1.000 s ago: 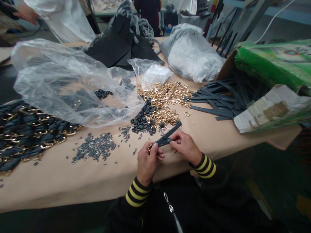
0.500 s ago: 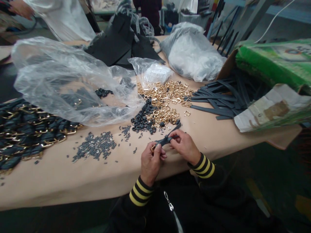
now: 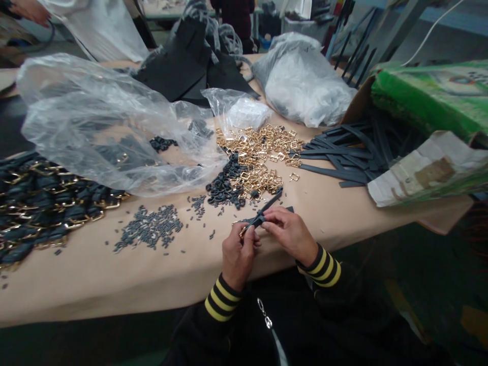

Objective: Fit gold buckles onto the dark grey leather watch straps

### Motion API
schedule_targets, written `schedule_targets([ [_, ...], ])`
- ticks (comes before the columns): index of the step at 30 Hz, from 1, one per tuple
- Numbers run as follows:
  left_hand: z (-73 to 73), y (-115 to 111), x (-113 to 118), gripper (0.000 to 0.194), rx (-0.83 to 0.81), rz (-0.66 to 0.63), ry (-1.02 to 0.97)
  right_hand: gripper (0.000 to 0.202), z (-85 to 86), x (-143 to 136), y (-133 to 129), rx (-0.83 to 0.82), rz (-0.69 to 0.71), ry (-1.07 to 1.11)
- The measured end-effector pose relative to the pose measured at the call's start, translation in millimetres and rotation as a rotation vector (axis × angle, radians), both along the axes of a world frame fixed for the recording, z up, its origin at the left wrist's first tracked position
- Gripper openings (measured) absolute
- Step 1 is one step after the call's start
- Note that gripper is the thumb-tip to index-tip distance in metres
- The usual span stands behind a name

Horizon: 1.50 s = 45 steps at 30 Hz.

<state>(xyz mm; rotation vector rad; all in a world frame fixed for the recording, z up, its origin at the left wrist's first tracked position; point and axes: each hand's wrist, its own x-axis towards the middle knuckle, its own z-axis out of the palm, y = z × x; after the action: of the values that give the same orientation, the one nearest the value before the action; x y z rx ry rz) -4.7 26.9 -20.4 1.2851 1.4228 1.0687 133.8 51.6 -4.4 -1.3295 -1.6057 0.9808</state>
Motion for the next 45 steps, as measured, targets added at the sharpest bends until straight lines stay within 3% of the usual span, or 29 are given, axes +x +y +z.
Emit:
schedule_targets([
  [5,2.6,0,2,0.016,-0.035,-0.003,-0.076,0.009,4.4,-4,-4,0.059,-0.007,-0.034],
  [11,3.7,0,0,0.017,-0.079,-0.052,-0.191,0.006,4.2,0,-1,-0.107,0.029,0.073],
  [15,7.7,-1,1,0.017,-0.063,-0.020,-0.175,0.014,7.3,0,-3,-0.062,0.009,0.075],
  [21,13.7,-2,-1,0.017,-0.056,-0.069,-0.184,0.014,4.6,5,0,-0.386,0.021,0.394],
  [25,12.8,-1,-2,0.017,-0.087,-0.091,-0.206,0.014,3.7,9,2,-0.430,0.024,0.390],
  [30,11.7,0,-3,0.021,-0.166,-0.101,-0.297,0.012,9.3,9,0,-0.340,0.076,0.288],
  [37,17.5,0,-2,0.023,-0.343,-0.099,-0.572,0.016,7.9,8,-1,0.058,0.055,-0.048],
  [45,9.5,0,3,0.025,-0.226,0.004,-0.383,0.021,4.1,3,-8,0.078,0.044,-0.049],
])
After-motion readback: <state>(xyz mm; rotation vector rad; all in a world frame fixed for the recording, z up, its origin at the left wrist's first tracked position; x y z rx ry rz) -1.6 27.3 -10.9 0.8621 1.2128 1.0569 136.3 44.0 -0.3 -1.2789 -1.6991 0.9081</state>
